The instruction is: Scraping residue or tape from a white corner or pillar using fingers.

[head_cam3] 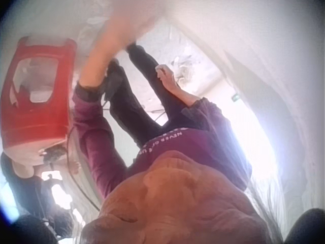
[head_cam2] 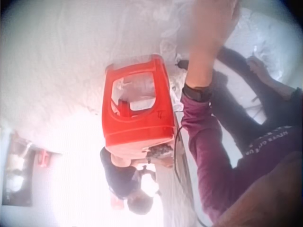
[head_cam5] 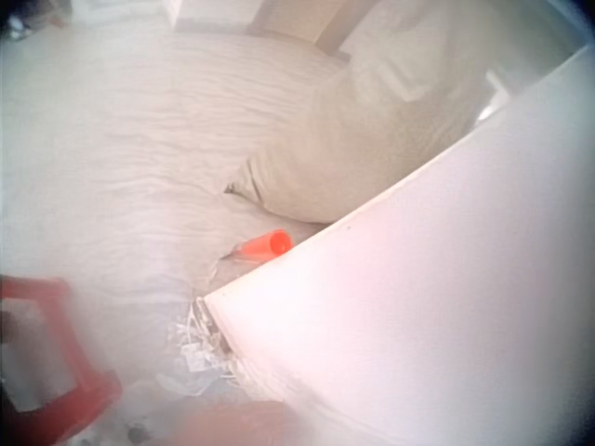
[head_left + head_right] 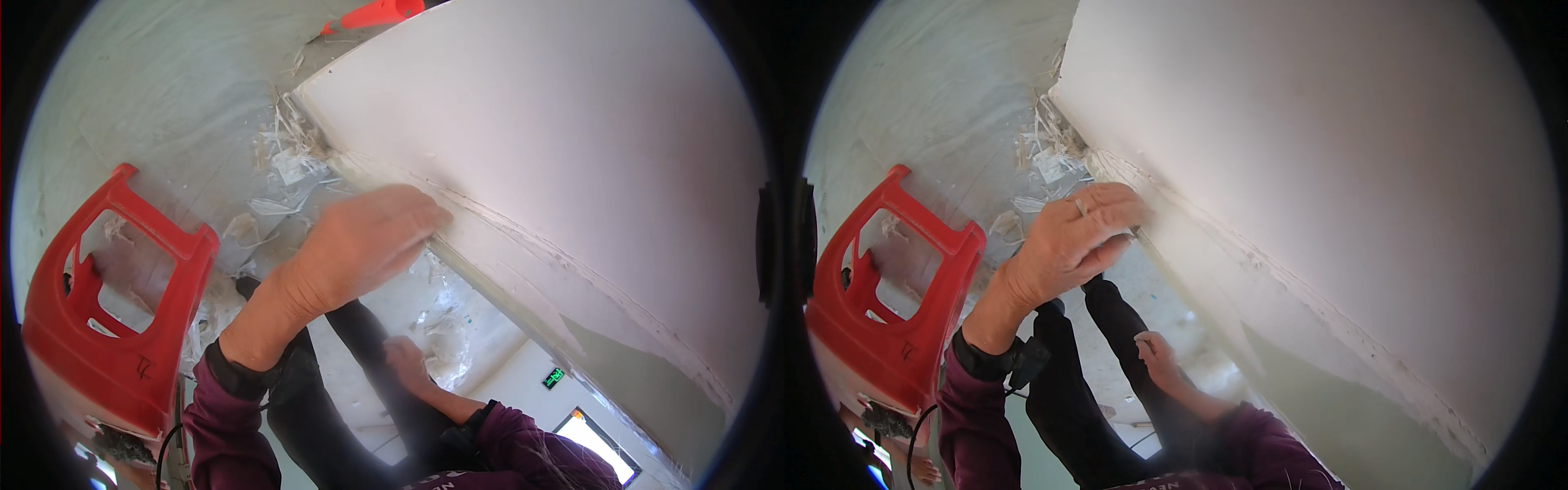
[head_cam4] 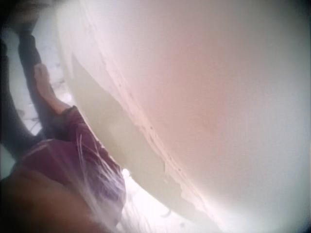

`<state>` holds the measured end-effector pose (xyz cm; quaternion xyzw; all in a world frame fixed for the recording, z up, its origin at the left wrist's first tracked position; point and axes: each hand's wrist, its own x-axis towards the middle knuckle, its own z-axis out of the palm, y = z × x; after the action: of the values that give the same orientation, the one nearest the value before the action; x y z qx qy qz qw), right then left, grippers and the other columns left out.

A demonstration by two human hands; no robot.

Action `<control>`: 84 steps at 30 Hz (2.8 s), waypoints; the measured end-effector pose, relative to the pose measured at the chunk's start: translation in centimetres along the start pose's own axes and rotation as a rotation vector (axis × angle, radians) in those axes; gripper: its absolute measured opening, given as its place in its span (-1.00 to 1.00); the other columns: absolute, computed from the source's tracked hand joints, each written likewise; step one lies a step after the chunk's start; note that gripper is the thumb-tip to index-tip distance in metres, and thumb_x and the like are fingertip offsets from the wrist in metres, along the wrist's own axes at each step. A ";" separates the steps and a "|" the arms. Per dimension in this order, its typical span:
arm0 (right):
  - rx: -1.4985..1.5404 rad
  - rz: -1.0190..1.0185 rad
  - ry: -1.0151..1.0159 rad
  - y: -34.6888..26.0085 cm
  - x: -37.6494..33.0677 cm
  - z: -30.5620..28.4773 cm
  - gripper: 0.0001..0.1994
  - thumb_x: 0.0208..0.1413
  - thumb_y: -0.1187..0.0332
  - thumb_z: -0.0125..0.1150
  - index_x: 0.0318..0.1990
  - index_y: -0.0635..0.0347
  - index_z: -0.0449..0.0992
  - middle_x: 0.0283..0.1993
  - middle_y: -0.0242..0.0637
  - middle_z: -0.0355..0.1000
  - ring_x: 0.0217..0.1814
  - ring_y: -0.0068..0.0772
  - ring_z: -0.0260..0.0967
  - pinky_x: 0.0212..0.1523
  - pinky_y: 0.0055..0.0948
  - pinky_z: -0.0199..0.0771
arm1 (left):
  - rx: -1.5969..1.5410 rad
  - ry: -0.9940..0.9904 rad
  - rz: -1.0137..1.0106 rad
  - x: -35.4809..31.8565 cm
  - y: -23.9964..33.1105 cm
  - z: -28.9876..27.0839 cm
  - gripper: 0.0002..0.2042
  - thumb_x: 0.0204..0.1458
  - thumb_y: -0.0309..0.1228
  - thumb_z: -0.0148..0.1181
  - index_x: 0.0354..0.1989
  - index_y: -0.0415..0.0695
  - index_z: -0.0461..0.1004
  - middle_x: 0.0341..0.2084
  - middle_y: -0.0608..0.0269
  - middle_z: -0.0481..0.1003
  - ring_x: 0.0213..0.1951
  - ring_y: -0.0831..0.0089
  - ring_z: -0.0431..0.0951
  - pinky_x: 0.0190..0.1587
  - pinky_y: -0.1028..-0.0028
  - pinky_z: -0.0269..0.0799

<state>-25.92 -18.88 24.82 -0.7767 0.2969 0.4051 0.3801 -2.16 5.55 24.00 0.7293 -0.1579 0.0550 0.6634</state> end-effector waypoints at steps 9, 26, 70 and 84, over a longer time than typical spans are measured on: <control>-0.033 -0.003 0.005 -0.3 0.1 0.1 -0.82 0.14 0.37 0.04 -0.18 0.24 0.47 -0.40 -0.31 0.39 -0.44 -0.55 0.32 -0.38 -0.52 0.38 | 0.170 -0.043 0.253 1.3 0.2 -0.9 -0.81 -0.18 -0.53 0.13 -0.32 -0.23 0.47 -0.39 0.20 0.48 -0.32 0.27 0.51 -0.32 0.40 0.48; 0.021 0.029 0.036 0.0 -0.2 -0.1 -0.79 0.16 0.33 0.03 -0.16 0.26 0.46 -0.39 -0.32 0.39 -0.41 -0.56 0.32 -0.35 -0.54 0.37 | 0.050 0.290 0.315 0.2 -0.6 2.3 -0.67 -0.40 -0.77 0.22 -0.36 -0.24 0.47 -0.44 0.20 0.44 -0.41 0.23 0.54 -0.39 0.43 0.48; 0.021 -0.086 0.036 -0.3 0.1 0.2 -0.86 0.17 0.37 0.05 -0.19 0.21 0.45 -0.52 -0.38 0.33 -0.51 -0.61 0.27 -0.48 -0.58 0.30 | -0.376 0.158 -0.293 -1.0 4.2 -0.4 -0.81 0.14 -0.47 -0.16 -0.52 -0.21 0.27 -0.62 0.30 0.27 -0.56 0.53 0.20 -0.49 0.50 0.14; -0.072 -0.094 0.003 0.2 -0.2 0.8 -0.87 0.15 0.43 0.07 -0.18 0.24 0.44 -0.45 -0.32 0.38 -0.48 -0.56 0.32 -0.39 -0.54 0.36 | 0.155 0.149 -0.187 0.2 5.5 0.4 -0.81 -0.11 -0.65 0.18 -0.28 -0.22 0.44 -0.41 0.19 0.47 -0.29 0.28 0.50 -0.24 0.45 0.43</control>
<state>-26.52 -18.29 24.61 -0.8035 0.2459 0.3959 0.3703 -3.68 4.71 29.27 0.7837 -0.0349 0.0587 0.6174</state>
